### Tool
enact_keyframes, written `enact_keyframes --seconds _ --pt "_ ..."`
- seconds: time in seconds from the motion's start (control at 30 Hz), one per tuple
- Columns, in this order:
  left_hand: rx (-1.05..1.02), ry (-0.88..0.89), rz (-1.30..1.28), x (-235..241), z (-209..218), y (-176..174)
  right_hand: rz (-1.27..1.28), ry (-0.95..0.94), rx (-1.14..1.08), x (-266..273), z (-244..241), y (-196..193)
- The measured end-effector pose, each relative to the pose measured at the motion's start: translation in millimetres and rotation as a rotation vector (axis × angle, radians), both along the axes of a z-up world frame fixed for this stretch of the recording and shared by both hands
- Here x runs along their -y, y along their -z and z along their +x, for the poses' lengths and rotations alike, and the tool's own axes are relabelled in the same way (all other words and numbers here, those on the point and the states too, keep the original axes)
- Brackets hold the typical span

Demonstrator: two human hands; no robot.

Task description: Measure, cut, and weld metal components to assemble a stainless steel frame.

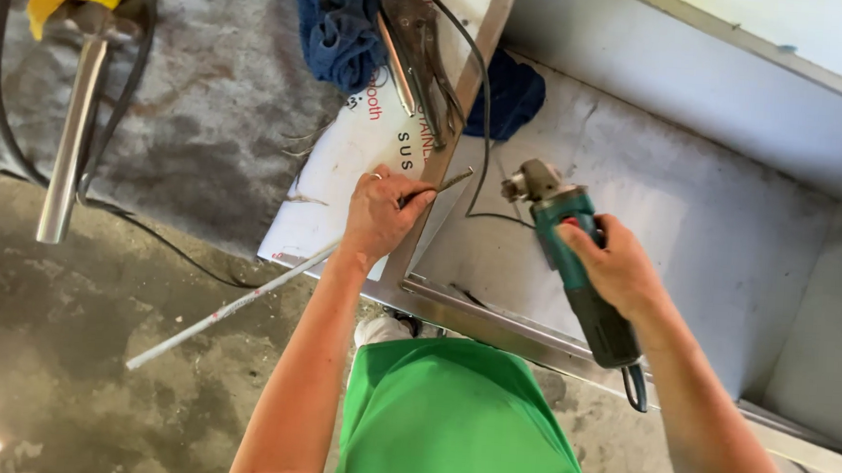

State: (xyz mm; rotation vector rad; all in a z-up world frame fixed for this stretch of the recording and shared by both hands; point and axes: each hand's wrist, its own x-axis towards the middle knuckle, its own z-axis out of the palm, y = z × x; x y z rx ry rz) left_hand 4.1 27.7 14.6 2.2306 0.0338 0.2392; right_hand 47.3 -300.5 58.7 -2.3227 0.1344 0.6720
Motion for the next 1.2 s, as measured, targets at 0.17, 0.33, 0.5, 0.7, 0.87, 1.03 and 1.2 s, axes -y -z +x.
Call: enact_keyframes --seconds 0.17,0.33,0.5,0.7,0.87,1.03,1.2 --pt "0.061 0.016 0.039 -1.5 0.1 -2.3 0.498 0.303 -0.301 58.8 21.7 20.5" --pt "0.022 0.008 0.127 2.4 6.5 -2.4 0.699 0.444 -0.439 103.5 57.3 35.0" --pt "-0.136 -0.064 0.095 12.4 10.9 -8.1 0.666 0.575 -0.574 176.0 102.4 127.0" --pt "-0.361 -0.200 0.011 23.5 18.9 -12.7 0.597 0.487 -0.569 219.2 136.0 225.0" --pt "-0.451 -0.254 0.046 21.0 23.1 -7.1 0.514 0.541 -0.528 249.7 155.5 288.5" --pt "-0.606 -0.325 0.016 21.1 26.4 -8.5 0.301 0.468 -0.456 269.3 174.0 312.7" --pt "-0.654 -0.380 0.014 24.2 30.6 -10.5 0.211 0.426 -0.222 288.5 166.9 351.1"
